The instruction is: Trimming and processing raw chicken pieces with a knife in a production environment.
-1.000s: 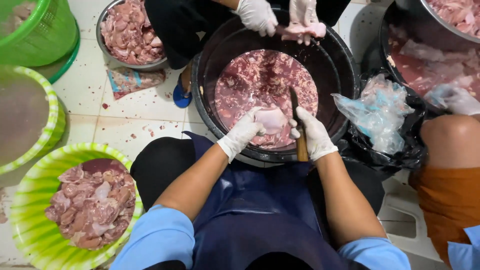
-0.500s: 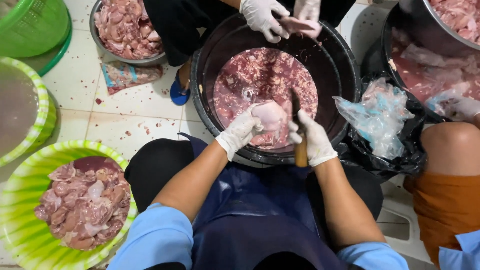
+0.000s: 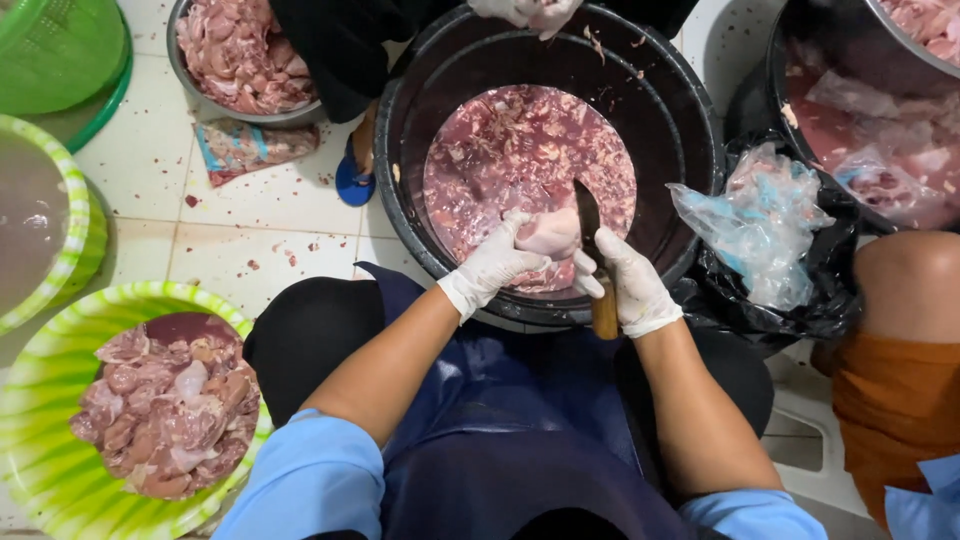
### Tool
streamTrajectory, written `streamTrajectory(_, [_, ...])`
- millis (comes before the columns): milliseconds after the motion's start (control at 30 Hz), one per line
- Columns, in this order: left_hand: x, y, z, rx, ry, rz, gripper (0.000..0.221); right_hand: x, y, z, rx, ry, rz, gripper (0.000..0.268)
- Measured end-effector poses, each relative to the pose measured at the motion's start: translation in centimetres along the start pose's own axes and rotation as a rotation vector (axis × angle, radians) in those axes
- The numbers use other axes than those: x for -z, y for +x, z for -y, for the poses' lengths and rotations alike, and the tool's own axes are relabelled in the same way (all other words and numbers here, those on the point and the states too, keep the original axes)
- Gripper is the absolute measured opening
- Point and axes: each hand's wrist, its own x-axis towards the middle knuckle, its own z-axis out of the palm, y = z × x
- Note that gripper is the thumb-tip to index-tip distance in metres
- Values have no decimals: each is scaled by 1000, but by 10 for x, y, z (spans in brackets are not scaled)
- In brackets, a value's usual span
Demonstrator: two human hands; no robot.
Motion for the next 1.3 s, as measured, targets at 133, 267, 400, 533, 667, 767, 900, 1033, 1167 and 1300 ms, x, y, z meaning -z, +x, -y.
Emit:
streamTrajectory(133, [-23,-15,-27,83,-13,14,74,11,2,-2,71,-81,65,23])
streamTrajectory(267, [-24,-15,-25,164,-17,20,46,20,5,-6,125,-99,116,20])
streamTrajectory(400, [-13,-2,7,93,71,10,42,0,-2,-2,116,-168,138,32])
streamTrajectory(533, [9,35,71,6,499,-7,25,-26,-14,-3,151,-401,204,47])
streamTrajectory(667, [-16,8,24,9,349,-95,22,-23,-8,-4,132,-403,136,41])
streamTrajectory(767, [-38,-26,-28,14,192,-52,40,6,2,-5,96,-212,-48,23])
streamTrajectory(900, [-32,-12,-12,-9,149,-23,49,-10,-3,11,96,-168,-47,23])
streamTrajectory(1033, [-30,-12,-15,-25,183,-26,51,-25,-12,20,73,-99,-113,28])
streamTrajectory(1167, [-30,-15,-17,-40,211,-19,53,-2,-8,6,98,-348,-64,23])
streamTrajectory(1300, [-45,-29,-44,-52,285,-23,57,-12,-7,-1,127,-490,25,16])
